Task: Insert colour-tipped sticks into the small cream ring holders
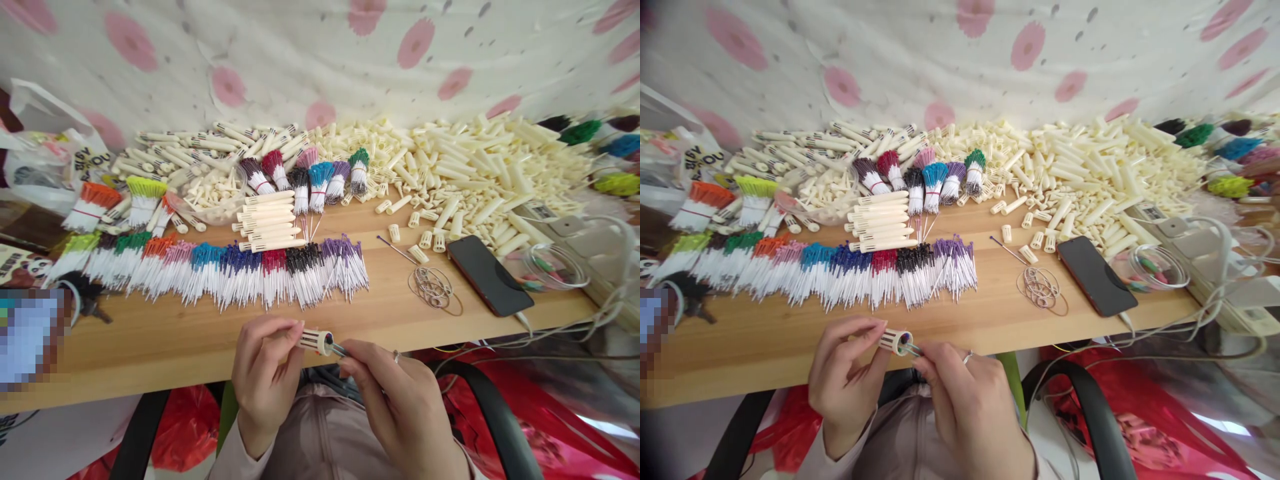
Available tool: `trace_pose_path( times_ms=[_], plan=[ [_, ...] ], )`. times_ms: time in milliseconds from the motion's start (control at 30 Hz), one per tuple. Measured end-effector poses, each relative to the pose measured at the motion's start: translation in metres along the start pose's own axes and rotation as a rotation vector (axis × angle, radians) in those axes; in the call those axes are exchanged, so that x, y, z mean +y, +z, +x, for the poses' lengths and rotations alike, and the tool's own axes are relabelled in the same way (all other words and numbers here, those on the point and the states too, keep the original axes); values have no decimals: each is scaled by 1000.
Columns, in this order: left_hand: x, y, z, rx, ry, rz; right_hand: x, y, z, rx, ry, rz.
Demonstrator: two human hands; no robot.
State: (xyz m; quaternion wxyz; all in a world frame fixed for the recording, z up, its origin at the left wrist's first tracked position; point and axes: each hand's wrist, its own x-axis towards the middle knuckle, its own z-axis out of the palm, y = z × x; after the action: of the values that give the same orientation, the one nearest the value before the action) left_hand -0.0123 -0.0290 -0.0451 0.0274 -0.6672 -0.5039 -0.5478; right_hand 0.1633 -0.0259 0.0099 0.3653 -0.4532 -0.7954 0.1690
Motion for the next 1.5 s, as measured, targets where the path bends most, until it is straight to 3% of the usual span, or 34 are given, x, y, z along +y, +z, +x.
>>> trace_pose_path(
  times_ms=[100,267,367,567,933,1167,1500],
  plan=[
    [0,-1,2,-38,-33,-56,0,-1,0,11,-19,-11],
    [0,-5,3,-213,-81,-202,0,0,0,15,-47,-31],
    [-1,-6,1,-243,-106,-228,0,1,0,22,-53,-51],
    [-4,-4,-3,-208,-167,-278,-3,1,-1,57,-62,-87],
    [-1,-2,-5,-200,-115,-216,-1,3,-3,36,-41,-97],
    [-2,-3,-9,-99,-159,-187,-2,-3,-6,68,-50,-49],
    [0,-4,-5,-38,-61,-39,-5,-2,-2,71,-47,-47]
  ],
)
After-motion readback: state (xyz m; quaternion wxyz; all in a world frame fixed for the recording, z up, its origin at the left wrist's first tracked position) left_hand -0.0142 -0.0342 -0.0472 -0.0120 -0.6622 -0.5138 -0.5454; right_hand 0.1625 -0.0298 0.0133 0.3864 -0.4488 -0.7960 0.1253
